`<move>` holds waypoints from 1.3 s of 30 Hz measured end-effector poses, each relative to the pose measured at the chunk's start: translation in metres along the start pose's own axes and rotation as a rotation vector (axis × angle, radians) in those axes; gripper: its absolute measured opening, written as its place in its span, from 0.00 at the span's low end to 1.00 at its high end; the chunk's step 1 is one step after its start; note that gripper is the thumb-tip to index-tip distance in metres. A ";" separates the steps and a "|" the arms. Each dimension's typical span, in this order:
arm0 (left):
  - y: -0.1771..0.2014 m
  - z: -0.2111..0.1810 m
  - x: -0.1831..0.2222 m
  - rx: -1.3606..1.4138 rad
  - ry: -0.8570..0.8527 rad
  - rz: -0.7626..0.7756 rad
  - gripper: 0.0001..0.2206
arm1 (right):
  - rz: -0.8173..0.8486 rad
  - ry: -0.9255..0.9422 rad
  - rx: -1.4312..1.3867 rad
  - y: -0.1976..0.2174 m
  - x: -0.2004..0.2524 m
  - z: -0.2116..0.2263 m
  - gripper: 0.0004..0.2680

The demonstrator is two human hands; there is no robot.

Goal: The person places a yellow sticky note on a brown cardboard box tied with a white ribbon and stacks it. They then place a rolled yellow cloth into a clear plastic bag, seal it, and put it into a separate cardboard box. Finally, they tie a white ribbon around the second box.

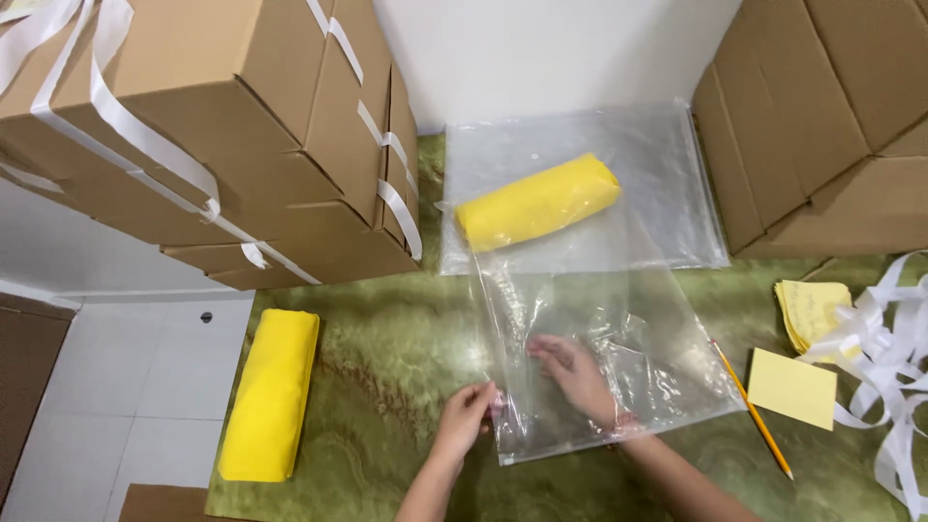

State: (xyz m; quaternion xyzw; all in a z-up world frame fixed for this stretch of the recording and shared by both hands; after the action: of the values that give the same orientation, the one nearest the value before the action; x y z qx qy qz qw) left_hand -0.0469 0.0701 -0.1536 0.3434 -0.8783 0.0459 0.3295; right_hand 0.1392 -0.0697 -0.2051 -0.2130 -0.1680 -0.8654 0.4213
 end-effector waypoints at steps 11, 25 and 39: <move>-0.021 0.050 -0.003 -0.501 -0.285 -0.363 0.13 | 0.903 -0.179 0.886 0.092 0.149 0.067 0.29; 0.013 0.021 -0.007 -1.023 -0.744 -0.487 0.25 | -0.283 0.117 0.300 0.129 0.038 0.163 0.18; -0.063 -0.183 -0.177 -0.952 -1.239 -0.337 0.24 | -0.609 0.400 0.892 0.108 -0.151 0.177 0.17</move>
State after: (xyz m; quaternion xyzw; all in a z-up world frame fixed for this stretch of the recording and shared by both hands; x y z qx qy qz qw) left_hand 0.1902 0.1799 -0.1284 0.2569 -0.7632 -0.5835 -0.1049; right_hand 0.3493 0.0495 -0.1197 0.2111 -0.4878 -0.8164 0.2259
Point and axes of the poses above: each hand's wrist, its own x-axis away from the middle knuckle, its own y-axis out of the back of the hand, z = x × y, the point moved 1 cm from there along -x, towards the middle knuckle, and after that the axes turned 13 degrees about -y, right-handed, at the moved point
